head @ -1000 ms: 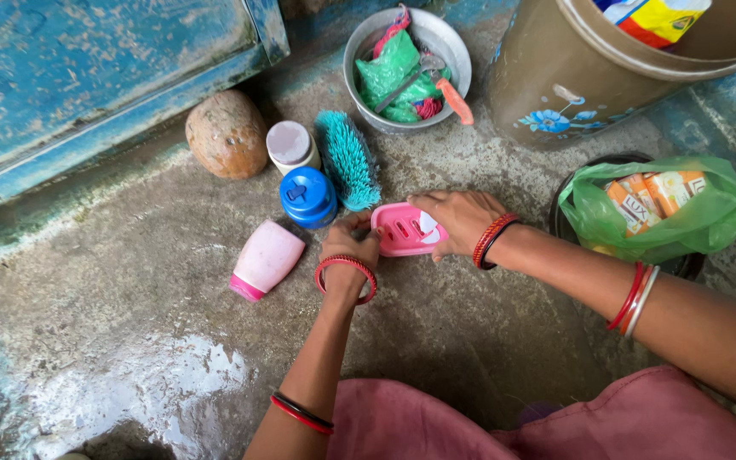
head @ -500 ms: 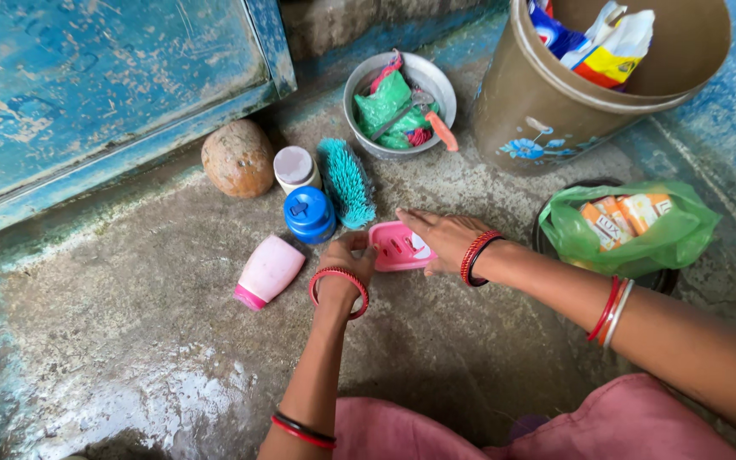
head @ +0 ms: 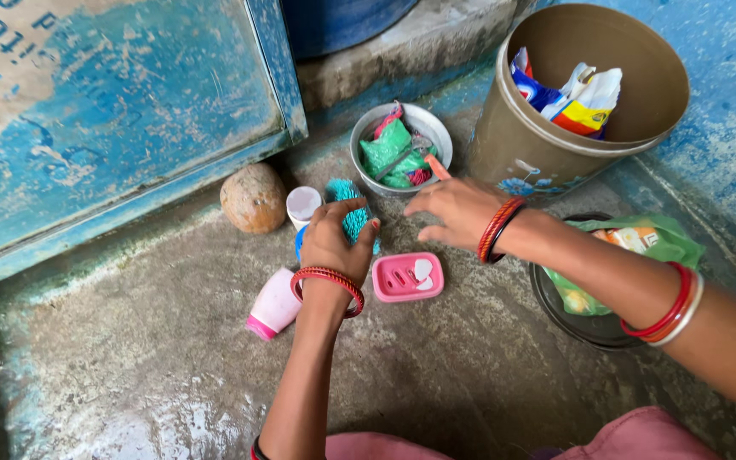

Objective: The person organizes various household items in a bathroom area. They place a hair clip and a rolling pin on a wall shelf, then unwrap a bar of soap and place it in a pink soap dish on the same shelf. Finally, they place a pink bottle on the shelf next to the rolling pin.

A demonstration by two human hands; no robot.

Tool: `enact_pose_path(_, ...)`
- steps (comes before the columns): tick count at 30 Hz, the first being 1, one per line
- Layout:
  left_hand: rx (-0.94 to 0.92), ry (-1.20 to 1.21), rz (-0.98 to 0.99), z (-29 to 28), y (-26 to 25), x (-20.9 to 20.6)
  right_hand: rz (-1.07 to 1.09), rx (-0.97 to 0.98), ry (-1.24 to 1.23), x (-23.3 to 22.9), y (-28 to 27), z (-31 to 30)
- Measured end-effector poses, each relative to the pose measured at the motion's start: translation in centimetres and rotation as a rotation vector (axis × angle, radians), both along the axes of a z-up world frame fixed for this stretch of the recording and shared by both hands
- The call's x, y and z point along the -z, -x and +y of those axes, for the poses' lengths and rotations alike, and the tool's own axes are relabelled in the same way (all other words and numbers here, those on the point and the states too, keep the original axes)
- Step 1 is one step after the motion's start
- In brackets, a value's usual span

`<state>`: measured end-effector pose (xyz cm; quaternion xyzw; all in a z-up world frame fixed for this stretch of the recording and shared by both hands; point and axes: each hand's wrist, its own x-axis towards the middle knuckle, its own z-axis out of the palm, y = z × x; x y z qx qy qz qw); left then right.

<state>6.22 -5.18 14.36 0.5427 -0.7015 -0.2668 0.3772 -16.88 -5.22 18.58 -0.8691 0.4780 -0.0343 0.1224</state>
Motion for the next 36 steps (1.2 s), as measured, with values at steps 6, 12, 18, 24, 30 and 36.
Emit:
enact_pose_path(6, 0.06, 0.085, 0.064, -1.5, 1.6, -2.7, 0.038, 0.323, -0.075, -5.3, 0.8, -1.5)
enact_pose_path(12, 0.227, 0.086, 0.055, -1.8, 7.3, -3.8, -0.096, 0.416, 0.056, -8.2, 5.5, 0.2)
enact_pose_path(18, 0.428, 0.024, 0.01, 0.3, 14.6, -3.5, -0.314, 0.586, -0.087, -7.2, 12.4, 5.9)
enact_pose_path(24, 0.69, -0.086, -0.104, 1.9, 22.5, -3.0, -0.407, 0.755, -0.181, -3.3, 20.2, 10.4)
enact_pose_path(30, 0.825, -0.229, -0.343, 3.2, 29.2, -1.6, -0.569, 0.922, -0.242, 3.1, 24.0, 12.8)
enact_pose_path(36, 0.91, -0.144, -0.505, 3.8, 33.9, 2.1, -0.483, 1.119, -0.236, 5.6, 24.8, 14.4)
